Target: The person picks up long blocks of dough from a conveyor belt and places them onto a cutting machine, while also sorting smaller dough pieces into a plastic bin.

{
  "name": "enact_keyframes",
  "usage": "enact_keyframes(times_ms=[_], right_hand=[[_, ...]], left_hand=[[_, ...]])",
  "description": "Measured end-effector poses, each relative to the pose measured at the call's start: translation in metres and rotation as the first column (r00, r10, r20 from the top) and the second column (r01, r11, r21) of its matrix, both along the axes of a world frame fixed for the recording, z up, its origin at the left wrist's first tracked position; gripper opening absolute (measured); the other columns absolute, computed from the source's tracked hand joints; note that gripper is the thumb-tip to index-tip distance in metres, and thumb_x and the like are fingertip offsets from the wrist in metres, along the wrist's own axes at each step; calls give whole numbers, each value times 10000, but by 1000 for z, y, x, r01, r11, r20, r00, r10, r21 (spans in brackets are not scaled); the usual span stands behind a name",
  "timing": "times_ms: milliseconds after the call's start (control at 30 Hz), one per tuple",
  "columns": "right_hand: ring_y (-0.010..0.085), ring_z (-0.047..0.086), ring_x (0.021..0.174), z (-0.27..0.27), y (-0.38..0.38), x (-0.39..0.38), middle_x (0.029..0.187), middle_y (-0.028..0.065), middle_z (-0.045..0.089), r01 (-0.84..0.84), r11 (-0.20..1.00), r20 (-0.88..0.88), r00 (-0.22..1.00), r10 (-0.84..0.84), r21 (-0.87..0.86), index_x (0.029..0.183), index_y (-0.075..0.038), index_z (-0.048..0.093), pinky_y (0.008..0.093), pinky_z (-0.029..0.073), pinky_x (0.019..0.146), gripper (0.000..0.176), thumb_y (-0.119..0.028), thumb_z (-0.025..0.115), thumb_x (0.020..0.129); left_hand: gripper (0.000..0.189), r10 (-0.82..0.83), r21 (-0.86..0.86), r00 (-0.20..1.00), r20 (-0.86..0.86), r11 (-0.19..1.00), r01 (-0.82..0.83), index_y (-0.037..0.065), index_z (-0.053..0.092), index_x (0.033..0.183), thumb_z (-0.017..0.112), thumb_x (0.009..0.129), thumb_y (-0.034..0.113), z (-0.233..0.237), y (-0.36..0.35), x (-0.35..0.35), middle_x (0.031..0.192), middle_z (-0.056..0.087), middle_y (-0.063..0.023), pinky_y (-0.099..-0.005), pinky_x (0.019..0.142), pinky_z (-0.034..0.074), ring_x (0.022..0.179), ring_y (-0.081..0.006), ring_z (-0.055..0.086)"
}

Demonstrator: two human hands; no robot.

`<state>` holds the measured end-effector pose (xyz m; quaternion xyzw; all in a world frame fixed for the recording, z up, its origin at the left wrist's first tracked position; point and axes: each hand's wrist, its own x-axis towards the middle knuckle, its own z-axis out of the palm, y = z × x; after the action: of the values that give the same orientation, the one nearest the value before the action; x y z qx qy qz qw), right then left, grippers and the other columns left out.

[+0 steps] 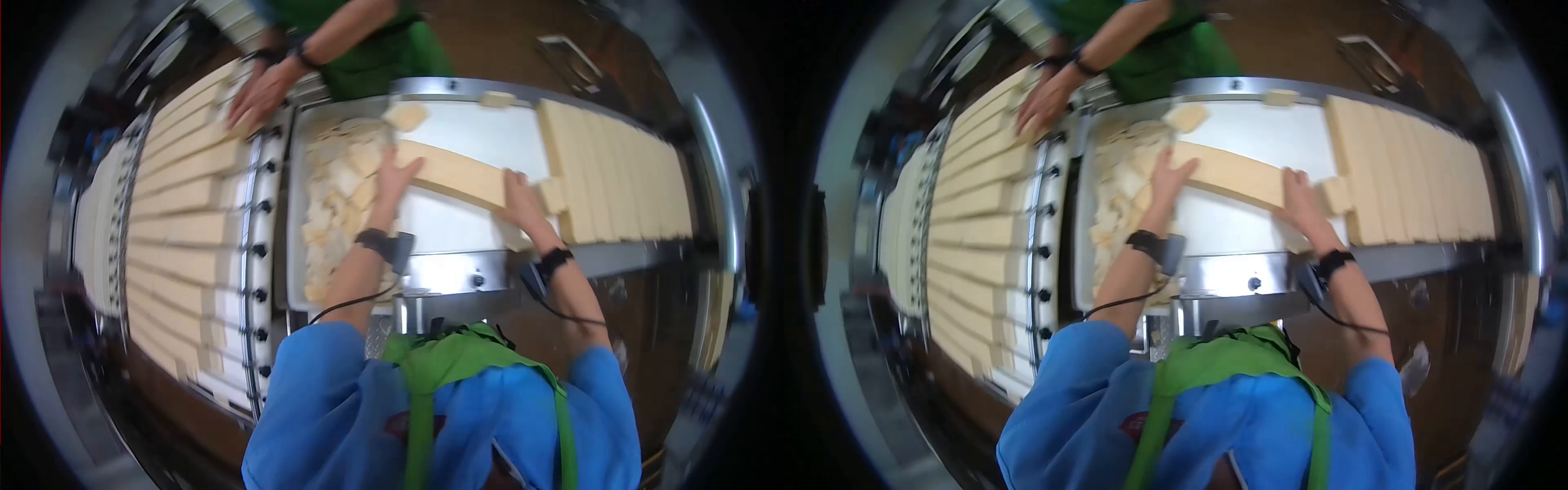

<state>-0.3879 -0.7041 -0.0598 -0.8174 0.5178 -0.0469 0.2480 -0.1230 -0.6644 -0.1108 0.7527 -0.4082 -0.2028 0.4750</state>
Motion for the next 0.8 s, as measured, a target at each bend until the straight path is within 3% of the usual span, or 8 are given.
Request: enact_keyframes(times_ms=[133,233,300,433,567,667,733,800], right_hand=[[425,489,968,15,55,60,1149,246,382,-50,986,162,984,76,-157,1190,-34,342,427,460,801,666,-50,667,609],[423,497,956,33,108,128,1156,242,365,-194,943,293,916,273,-270,1214,-32,328,430,454,805,675,-65,663,629],[424,505,936,48,153,177,1152,244,360,-347,866,369,800,473,-359,1225,-21,320,434,454,800,691,-91,671,635],[423,497,925,93,264,267,1141,234,356,-723,689,394,619,680,-53,1251,-13,279,441,449,795,756,-183,688,638],[427,484,934,113,376,329,1126,238,354,-922,387,517,342,785,23,1241,0,283,428,441,802,693,-249,647,706],[431,512,832,96,452,348,1038,248,360,-961,275,642,223,733,20,1177,42,305,435,451,757,621,-219,622,710],[431,510,849,79,491,351,1044,255,355,-969,218,681,238,692,116,1169,44,315,426,451,762,603,-227,611,720],[424,517,852,73,510,354,1061,264,345,-961,141,694,268,668,236,1176,49,311,418,448,771,610,-239,605,726]], left_hand=[[562,132,-252,976,-175,952,-174,14,507,1103,727,673,301,26,71,40,1013,596,-139,-303,802,437,931,-230,573],[444,391,-258,918,66,895,-363,18,533,1068,703,716,229,91,167,96,962,609,-112,-290,769,443,871,-205,582],[329,571,-374,821,5,762,-528,24,569,1019,670,756,193,100,238,148,903,622,-72,-276,739,450,831,-163,580],[226,692,-492,702,-168,559,-668,-17,597,984,587,831,148,133,410,229,863,611,-30,-219,707,439,789,-91,547],[241,790,-383,582,-194,485,-786,-25,626,942,528,860,179,126,574,290,843,614,-44,-222,680,442,756,-90,552],[278,783,-215,538,-312,493,-843,-31,629,920,525,854,218,106,652,309,829,618,-58,-227,662,443,736,-109,563],[320,814,-70,492,-308,497,-865,-43,622,915,542,842,258,100,674,306,828,620,-63,-229,665,443,739,-130,575],[322,798,-9,591,-117,594,-804,-34,622,915,530,849,268,81,691,316,817,626,-76,-248,681,444,761,-141,579]])
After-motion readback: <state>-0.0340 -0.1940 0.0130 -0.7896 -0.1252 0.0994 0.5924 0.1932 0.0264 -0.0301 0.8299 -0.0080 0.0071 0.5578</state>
